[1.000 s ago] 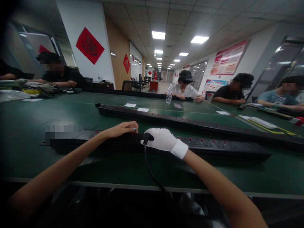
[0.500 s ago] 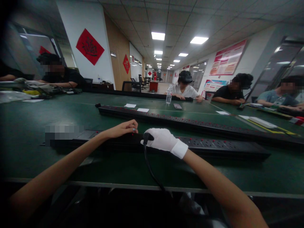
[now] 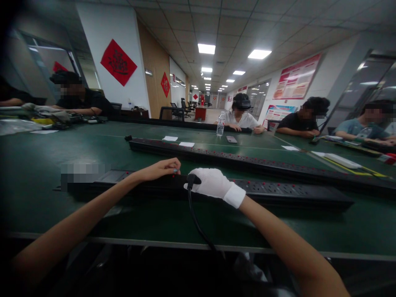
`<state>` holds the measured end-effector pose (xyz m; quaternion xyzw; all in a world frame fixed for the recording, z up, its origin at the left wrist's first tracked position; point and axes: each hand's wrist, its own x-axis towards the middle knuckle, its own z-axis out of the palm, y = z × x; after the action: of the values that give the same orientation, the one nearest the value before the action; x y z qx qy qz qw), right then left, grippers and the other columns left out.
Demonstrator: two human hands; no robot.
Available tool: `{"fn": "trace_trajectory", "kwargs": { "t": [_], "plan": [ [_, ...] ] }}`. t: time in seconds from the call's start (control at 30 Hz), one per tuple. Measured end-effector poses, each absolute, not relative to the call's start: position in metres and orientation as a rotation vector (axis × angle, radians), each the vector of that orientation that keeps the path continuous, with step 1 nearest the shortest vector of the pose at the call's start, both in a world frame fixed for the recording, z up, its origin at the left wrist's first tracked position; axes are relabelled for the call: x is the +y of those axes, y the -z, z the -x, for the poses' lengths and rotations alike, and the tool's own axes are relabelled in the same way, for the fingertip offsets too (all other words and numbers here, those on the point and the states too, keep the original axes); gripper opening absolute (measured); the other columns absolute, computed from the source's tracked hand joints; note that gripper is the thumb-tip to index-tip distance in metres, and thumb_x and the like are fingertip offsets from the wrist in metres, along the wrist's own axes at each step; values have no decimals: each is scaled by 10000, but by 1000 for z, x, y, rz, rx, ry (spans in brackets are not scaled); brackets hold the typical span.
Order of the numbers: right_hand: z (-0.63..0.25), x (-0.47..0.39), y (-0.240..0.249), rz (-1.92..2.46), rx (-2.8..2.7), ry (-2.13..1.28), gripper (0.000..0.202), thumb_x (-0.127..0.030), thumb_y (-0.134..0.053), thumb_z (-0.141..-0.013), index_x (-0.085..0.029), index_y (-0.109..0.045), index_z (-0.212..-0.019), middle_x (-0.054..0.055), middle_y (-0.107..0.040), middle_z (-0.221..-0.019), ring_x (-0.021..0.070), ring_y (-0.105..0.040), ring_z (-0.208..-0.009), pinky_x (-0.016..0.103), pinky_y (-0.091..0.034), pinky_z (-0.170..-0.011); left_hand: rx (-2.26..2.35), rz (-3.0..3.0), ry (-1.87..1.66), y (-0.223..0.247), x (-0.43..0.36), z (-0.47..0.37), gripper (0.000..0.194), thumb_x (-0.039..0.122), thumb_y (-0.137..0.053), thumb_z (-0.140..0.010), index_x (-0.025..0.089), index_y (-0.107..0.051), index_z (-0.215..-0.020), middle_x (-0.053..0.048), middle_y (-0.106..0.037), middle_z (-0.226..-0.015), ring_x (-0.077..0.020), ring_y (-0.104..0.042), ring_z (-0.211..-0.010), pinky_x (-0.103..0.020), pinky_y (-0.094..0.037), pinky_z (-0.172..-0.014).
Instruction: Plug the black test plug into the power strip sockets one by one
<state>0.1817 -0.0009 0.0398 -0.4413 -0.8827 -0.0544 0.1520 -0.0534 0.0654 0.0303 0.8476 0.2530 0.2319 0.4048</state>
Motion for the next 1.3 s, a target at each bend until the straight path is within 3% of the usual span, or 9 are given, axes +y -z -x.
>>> {"fn": "trace_trajectory", "kwargs": {
  "t": [0.63, 1.3],
  "plan": [
    [-182, -2, -40, 1255, -2533, 156, 434, -580, -444, -803, -248, -564, -1056, 25, -650, -970, 168, -614, -837, 269, -436, -715, 603, -2190, -552, -31, 69, 54, 109, 235, -462, -808, 169, -510, -881, -16, -559, -905, -152, -510, -860, -295, -370, -817],
    [-180, -4, -43, 1286, -2529, 149, 411, -559, -465, -801, -249, -573, -1047, 27, -647, -983, 169, -613, -852, 270, -436, -726, 665, -2190, -590, -26, 70, 55, 148, 226, -355, -859, 160, -476, -913, -43, -564, -926, -155, -518, -878, -317, -392, -829]
  ]
}}
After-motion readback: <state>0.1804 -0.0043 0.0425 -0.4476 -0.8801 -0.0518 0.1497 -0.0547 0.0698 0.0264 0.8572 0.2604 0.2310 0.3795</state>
